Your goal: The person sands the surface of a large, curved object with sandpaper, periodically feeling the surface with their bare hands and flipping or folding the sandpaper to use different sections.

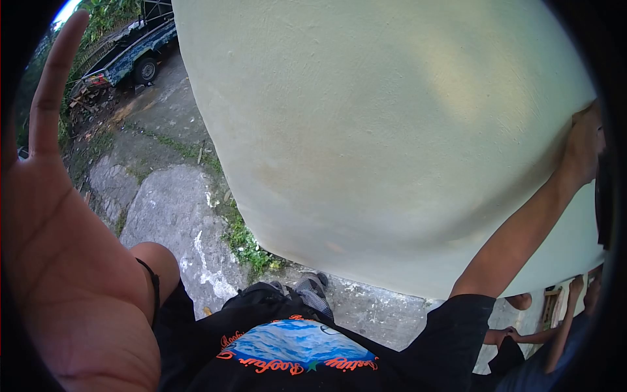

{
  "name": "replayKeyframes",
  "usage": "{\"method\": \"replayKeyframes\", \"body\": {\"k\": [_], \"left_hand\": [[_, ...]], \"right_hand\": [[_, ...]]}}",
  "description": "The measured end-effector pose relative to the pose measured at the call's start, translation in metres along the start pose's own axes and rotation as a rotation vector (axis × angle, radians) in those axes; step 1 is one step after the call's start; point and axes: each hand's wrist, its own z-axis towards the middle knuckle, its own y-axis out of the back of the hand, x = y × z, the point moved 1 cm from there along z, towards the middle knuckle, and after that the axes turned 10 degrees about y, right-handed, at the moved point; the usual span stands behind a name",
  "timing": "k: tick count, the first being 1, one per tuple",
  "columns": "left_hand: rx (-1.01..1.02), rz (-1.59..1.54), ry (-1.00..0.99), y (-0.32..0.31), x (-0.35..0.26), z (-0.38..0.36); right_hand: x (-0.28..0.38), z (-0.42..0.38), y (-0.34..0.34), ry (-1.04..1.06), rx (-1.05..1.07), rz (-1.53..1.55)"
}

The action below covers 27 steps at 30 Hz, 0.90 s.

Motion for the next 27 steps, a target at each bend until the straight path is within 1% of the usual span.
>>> {"method": "replayKeyframes", "body": {"k": [2,3,8,9,11,12,15,16,17,18,20,21,23,24,25,26,27], "left_hand": [[0.016,0.011,0.002,0.001,0.004,0.0],[0.022,0.017,0.003,0.002,0.007,0.0],[0.041,0.041,-0.002,0.007,0.013,-0.001],[0.048,0.037,0.0,0.007,0.014,-0.002],[0.058,0.022,-0.002,0.004,0.017,-0.004],[0.066,0.016,0.002,0.005,0.018,-0.004],[0.08,0.016,0.017,0.005,0.022,-0.007],[0.084,0.021,0.014,0.005,0.027,-0.006],[0.087,0.026,0.007,0.005,0.02,-0.014],[0.09,0.033,0.003,0.009,0.016,-0.016],[0.103,0.049,0.001,0.013,0.017,-0.016],[0.109,0.058,-0.004,0.004,0.024,-0.018],[0.132,0.08,-0.022,0.009,0.033,-0.007],[0.143,0.094,-0.03,0.021,0.039,0.007],[0.148,0.108,-0.034,-0.003,0.038,-0.012],[0.154,0.121,-0.037,-0.002,0.047,-0.005],[0.163,0.13,-0.044,-0.006,0.046,-0.008]], "right_hand": [[-0.021,0.012,-0.018,0.074,0.068,-0.186],[-0.018,0.008,-0.014,0.075,0.069,-0.188],[0.034,-0.042,0.043,0.0,-0.084,0.232],[0.038,-0.046,0.046,-0.001,-0.087,0.222],[0.044,-0.047,0.053,0.236,-0.342,0.339],[0.042,-0.045,0.054,0.237,-0.343,0.324],[0.03,-0.035,0.052,0.204,-0.334,0.244],[0.018,-0.024,0.044,0.094,-0.256,0.21],[0.009,-0.015,0.037,-0.015,-0.18,0.178],[0.017,-0.008,0.037,-0.013,-0.183,0.18],[0.032,-0.001,0.039,-0.151,-0.238,0.053],[0.028,0.005,0.037,-0.152,-0.24,0.057],[0.007,0.016,0.023,-0.241,-0.063,0.126],[-0.003,0.018,0.017,-0.245,-0.063,0.136],[-0.01,0.02,0.013,-0.236,-0.037,0.212],[-0.017,0.02,0.009,-0.226,-0.013,0.286],[-0.012,0.017,0.01,-0.229,-0.016,0.291]]}}
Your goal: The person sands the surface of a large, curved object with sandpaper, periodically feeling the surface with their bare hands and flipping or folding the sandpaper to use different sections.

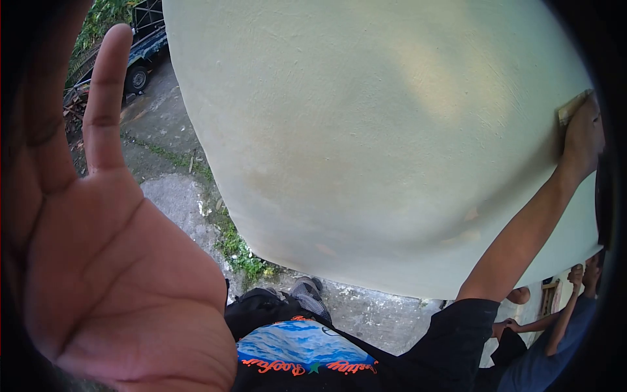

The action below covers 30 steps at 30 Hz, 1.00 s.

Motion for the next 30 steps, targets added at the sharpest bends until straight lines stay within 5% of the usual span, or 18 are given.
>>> {"method": "replayKeyframes", "body": {"k": [2,5,12,24,28,30], "left_hand": [[0.015,0.004,-0.01,-0.017,0.006,-0.004],[0.039,-0.004,0.002,-0.028,0.01,-0.011],[0.088,0.044,0.01,-0.019,0.024,-0.013],[0.169,0.115,-0.018,-0.022,0.018,-0.025],[0.318,0.841,-0.227,-0.04,0.093,-0.043],[0.278,0.857,-0.262,-0.046,0.126,-0.058]], "right_hand": [[0.02,-0.016,0.007,0.194,-0.155,-0.04],[0.052,-0.025,-0.005,0.125,-0.48,-0.239],[0.033,-0.018,0.006,0.127,-0.177,-0.06],[0.052,-0.071,0.018,0.6,-0.293,-0.046],[0.049,-0.069,0.019,0.509,-0.298,-0.068],[0.056,-0.068,0.036,0.438,-0.187,-0.045]]}}
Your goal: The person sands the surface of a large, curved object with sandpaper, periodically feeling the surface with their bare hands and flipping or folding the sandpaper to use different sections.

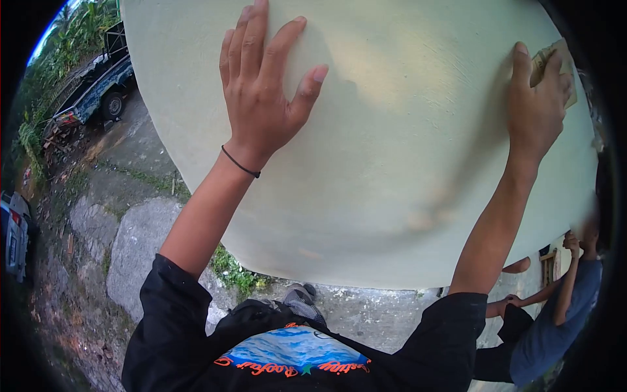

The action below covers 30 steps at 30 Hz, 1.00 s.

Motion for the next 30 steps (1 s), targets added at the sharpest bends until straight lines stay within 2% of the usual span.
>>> {"method": "replayKeyframes", "body": {"k": [1,2,4,5,9,11,15,22,24,25,27,30], "left_hand": [[-0.031,0.04,-0.005,-0.008,-0.002,0.001],[-0.041,0.008,-0.011,-0.012,-0.002,0.0],[-0.038,-0.002,-0.003,-0.009,-0.003,-0.002],[-0.029,0.019,-0.017,-0.008,-0.002,-0.002],[-0.033,0.002,-0.021,-0.008,-0.001,-0.002],[-0.033,-0.005,-0.017,-0.009,0.0,-0.003],[-0.023,-0.004,-0.015,-0.007,-0.002,-0.003],[0.009,0.011,-0.022,-0.002,-0.003,-0.003],[-0.002,0.001,-0.024,-0.002,-0.002,-0.003],[-0.003,0.0,-0.023,-0.002,-0.002,-0.003],[-0.01,-0.005,-0.03,-0.003,-0.002,-0.002],[-0.009,-0.002,-0.009,-0.001,-0.004,-0.002]], "right_hand": [[0.001,0.002,0.013,-0.08,0.115,0.057],[0.003,0.004,0.028,-0.079,0.106,0.024],[0.006,0.009,0.05,-0.032,0.417,0.022],[-0.009,0.001,0.049,0.076,0.408,0.068],[-0.019,-0.018,0.045,0.217,0.337,0.151],[-0.018,-0.024,0.032,0.277,0.143,0.114],[-0.024,-0.03,0.012,0.226,-0.018,0.115],[0.002,-0.028,0.022,0.149,0.02,0.096],[-0.002,-0.028,0.023,0.131,0.042,0.173],[-0.004,-0.032,0.022,0.132,0.042,0.172],[-0.006,-0.044,0.019,0.181,-0.087,0.336],[-0.011,-0.046,0.018,0.235,-0.11,0.282]]}}
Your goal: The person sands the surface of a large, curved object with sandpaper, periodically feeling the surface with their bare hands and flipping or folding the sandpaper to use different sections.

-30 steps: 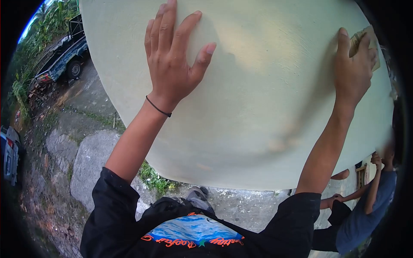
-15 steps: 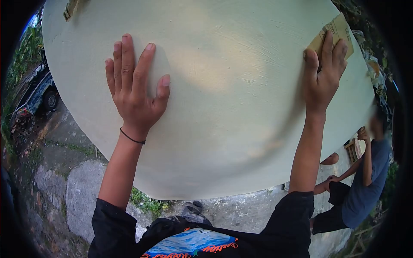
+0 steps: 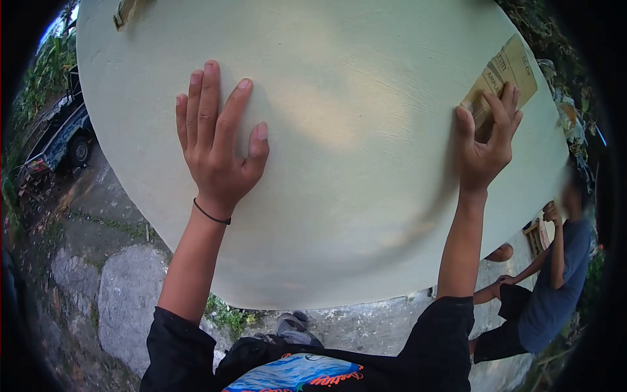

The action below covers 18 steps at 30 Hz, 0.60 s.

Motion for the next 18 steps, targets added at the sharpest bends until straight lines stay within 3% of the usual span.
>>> {"method": "replayKeyframes", "body": {"k": [3,10,13,16,18], "left_hand": [[-0.003,-0.007,-0.001,0.0,0.0,0.0],[-0.014,-0.025,-0.01,-0.002,0.001,0.0],[-0.017,-0.025,-0.008,-0.003,0.001,0.0],[-0.019,-0.025,-0.008,-0.004,0.002,0.0],[-0.02,-0.027,-0.017,-0.005,0.003,-0.001]], "right_hand": [[-0.003,-0.002,0.002,0.102,0.003,-0.085],[0.001,0.006,0.002,0.022,-0.135,0.06],[-0.001,0.006,0.007,0.043,0.005,-0.047],[-0.009,0.008,0.0,0.047,-0.098,0.023],[-0.019,0.007,-0.011,0.077,-0.339,0.278]]}}
